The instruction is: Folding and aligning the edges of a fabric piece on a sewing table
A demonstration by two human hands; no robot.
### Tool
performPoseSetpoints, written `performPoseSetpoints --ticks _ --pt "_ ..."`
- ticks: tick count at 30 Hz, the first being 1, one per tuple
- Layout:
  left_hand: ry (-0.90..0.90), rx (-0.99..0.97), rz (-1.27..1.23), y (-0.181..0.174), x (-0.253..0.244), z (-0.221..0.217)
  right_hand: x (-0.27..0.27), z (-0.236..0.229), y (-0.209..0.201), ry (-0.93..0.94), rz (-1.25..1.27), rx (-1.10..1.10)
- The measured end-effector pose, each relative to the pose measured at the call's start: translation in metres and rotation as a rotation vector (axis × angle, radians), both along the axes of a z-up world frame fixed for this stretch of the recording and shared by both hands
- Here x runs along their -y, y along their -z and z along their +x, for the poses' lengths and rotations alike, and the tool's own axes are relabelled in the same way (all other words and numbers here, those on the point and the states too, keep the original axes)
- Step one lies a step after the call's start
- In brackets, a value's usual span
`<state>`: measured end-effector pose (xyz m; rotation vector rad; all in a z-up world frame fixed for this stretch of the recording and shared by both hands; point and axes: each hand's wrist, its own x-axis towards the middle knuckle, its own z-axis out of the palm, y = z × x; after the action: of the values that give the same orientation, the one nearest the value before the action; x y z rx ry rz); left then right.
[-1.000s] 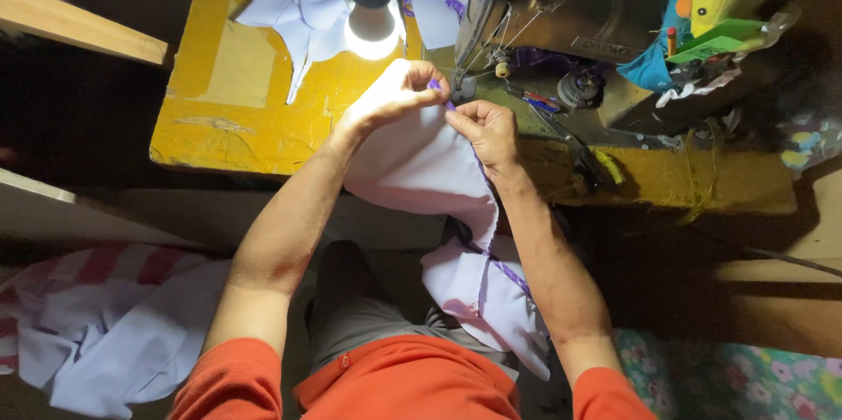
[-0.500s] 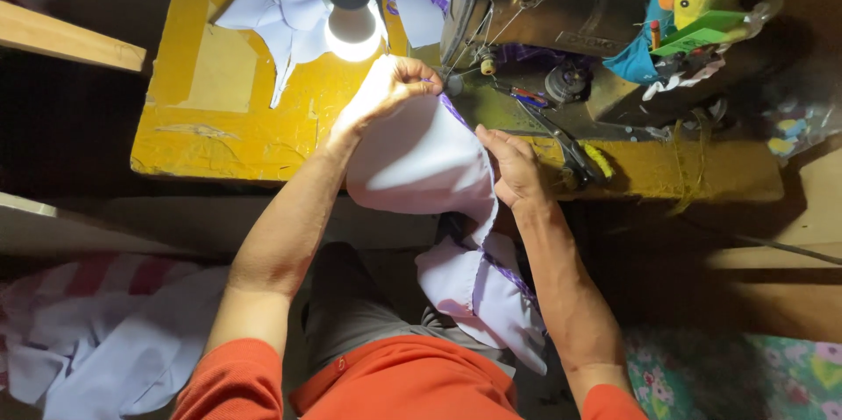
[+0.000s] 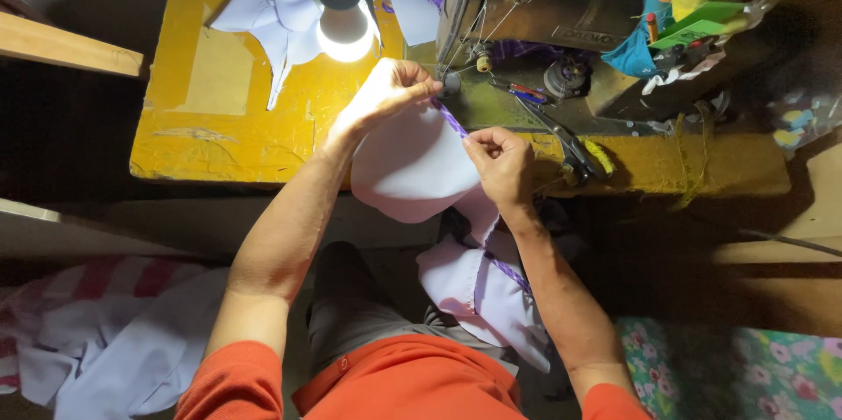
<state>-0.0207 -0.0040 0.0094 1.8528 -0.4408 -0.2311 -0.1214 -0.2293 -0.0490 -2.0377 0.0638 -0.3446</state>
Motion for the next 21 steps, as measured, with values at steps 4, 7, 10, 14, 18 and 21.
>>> performPoseSetpoints --ticks 4,7,10,14,18,21 --pt "-0.040 -0.026 -0.040 0.013 0.006 0.008 -0.005 -0.006 -0.005 0.044 -0.131 0.076" --pt "-0.067 -0.056 -0.094 0.023 0.012 0.015 -0.009 -0.011 -0.007 0.067 -0.177 0.165" --pt "-0.094 -0.091 -0.165 0.033 0.017 0.019 -0.012 -0.015 -0.010 0.061 -0.200 0.250" --pt "-0.112 -0.088 -0.185 0.048 0.018 0.025 -0.011 -0.017 -0.010 0.024 -0.222 0.297" --pt "-0.121 0.021 -0.053 0.066 0.018 0.033 -0.009 -0.023 -0.010 0.029 -0.324 0.344" --pt "-0.131 0.098 0.033 0.064 0.024 0.032 -0.009 -0.024 -0.008 0.041 -0.459 0.404"
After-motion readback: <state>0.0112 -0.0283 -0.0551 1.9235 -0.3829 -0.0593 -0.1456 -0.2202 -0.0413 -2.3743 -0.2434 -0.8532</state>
